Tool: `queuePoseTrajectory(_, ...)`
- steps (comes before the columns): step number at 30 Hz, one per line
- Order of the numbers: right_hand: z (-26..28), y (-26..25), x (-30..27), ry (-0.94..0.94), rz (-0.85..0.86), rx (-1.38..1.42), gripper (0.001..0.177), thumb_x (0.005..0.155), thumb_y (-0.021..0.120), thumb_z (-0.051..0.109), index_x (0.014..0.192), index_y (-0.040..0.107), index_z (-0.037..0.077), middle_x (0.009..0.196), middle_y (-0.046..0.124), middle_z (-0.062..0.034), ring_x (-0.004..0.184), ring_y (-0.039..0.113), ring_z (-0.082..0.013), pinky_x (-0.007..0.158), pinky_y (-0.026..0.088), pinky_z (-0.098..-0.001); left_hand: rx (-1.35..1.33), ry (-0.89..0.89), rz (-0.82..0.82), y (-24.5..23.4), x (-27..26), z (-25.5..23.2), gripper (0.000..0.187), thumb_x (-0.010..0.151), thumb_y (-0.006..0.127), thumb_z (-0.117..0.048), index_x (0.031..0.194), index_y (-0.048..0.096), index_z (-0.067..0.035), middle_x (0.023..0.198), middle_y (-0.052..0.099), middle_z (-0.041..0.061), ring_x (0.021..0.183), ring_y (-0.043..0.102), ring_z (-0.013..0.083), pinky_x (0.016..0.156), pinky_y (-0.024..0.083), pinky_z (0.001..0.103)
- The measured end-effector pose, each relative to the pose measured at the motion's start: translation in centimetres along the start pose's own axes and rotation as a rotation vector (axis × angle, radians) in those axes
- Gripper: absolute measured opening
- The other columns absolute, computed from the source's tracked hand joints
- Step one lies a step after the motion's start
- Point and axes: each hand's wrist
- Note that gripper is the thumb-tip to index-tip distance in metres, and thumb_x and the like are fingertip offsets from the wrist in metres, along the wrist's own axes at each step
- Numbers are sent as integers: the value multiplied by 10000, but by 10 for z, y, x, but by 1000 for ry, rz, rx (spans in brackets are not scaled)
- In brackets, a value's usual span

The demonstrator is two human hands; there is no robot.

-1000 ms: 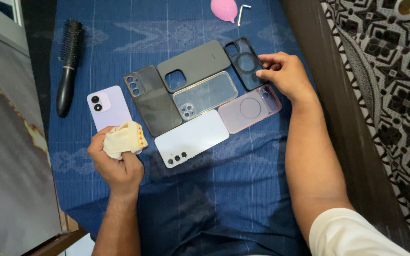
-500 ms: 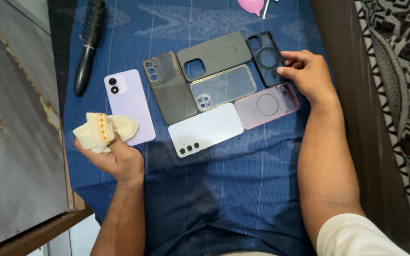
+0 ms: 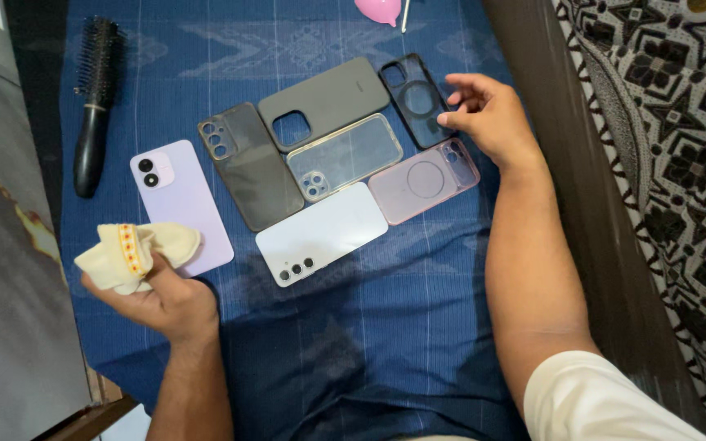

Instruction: The person wipes the back of two smartphones with a cloth, then handles several phone cases on a blue cloth-covered surface. The person wipes the phones repeatedly and moves the cases around without installing them.

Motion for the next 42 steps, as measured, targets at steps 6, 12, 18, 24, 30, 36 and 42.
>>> queuePoseTrajectory(6,-4,-3,4,34,-47,3,311,960,697,81,1270,708,51,1046,713,23,916,648,-54,849,529,-220,21,47,14,-7,-4,12,618,1138,470,86,1614,78,45,1525,452,249,1330,548,275,1166,472,366)
queuePoseTrajectory(12,1,8,3,-104,-25,-225,270,982,681,86,1242,741,40,1025,666,-9,889,609,-103,815,498,-248,34,66,49,-9,-9,18,644,1135,484,98,1613,55,44,1525,453,255,1349,533,288,1191,448,372)
queuePoseTrajectory(18,5,10,3,-92,-41,-240,278,963,680,81,1232,744,49,1003,659,-14,863,597,-109,789,492,-252,22,38,24,-5,-5,14,619,1120,500,87,1590,97,72,1485,479,256,1294,556,276,1190,488,378)
queuePoseTrajectory(24,-3,8,6,-151,-19,-235,265,1006,633,50,1246,745,37,1044,683,-29,943,635,-121,844,503,-251,18,5,43,-2,-3,5,549,1141,497,76,1572,157,90,1412,540,242,1212,589,253,1125,522,352)
queuePoseTrajectory(30,-2,-5,-9,-43,-164,-78,342,961,693,89,1302,694,74,1124,734,-60,948,660,-82,852,538,-239,51,41,77,0,0,-2,539,1129,497,84,1556,167,80,1393,534,229,1221,586,247,1129,522,347)
queuePoseTrajectory(36,-12,-10,-53,-5,-134,-321,348,927,756,115,1269,743,57,1036,700,-36,815,585,-93,760,509,-250,-18,8,60,6,2,-10,517,1106,510,78,1528,210,73,1366,538,204,1186,584,222,1098,522,322)
queuePoseTrajectory(42,-12,-13,-52,-112,8,-387,497,860,772,75,1351,692,58,1036,637,-13,807,493,-97,761,468,-235,-11,-12,45,13,5,-26,415,1129,519,61,1474,289,60,1306,562,174,1140,602,197,1045,525,294)
Point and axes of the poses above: each hand's wrist, its own x-axis towards the middle knuckle, its own y-axis out of the palm, z = x × y
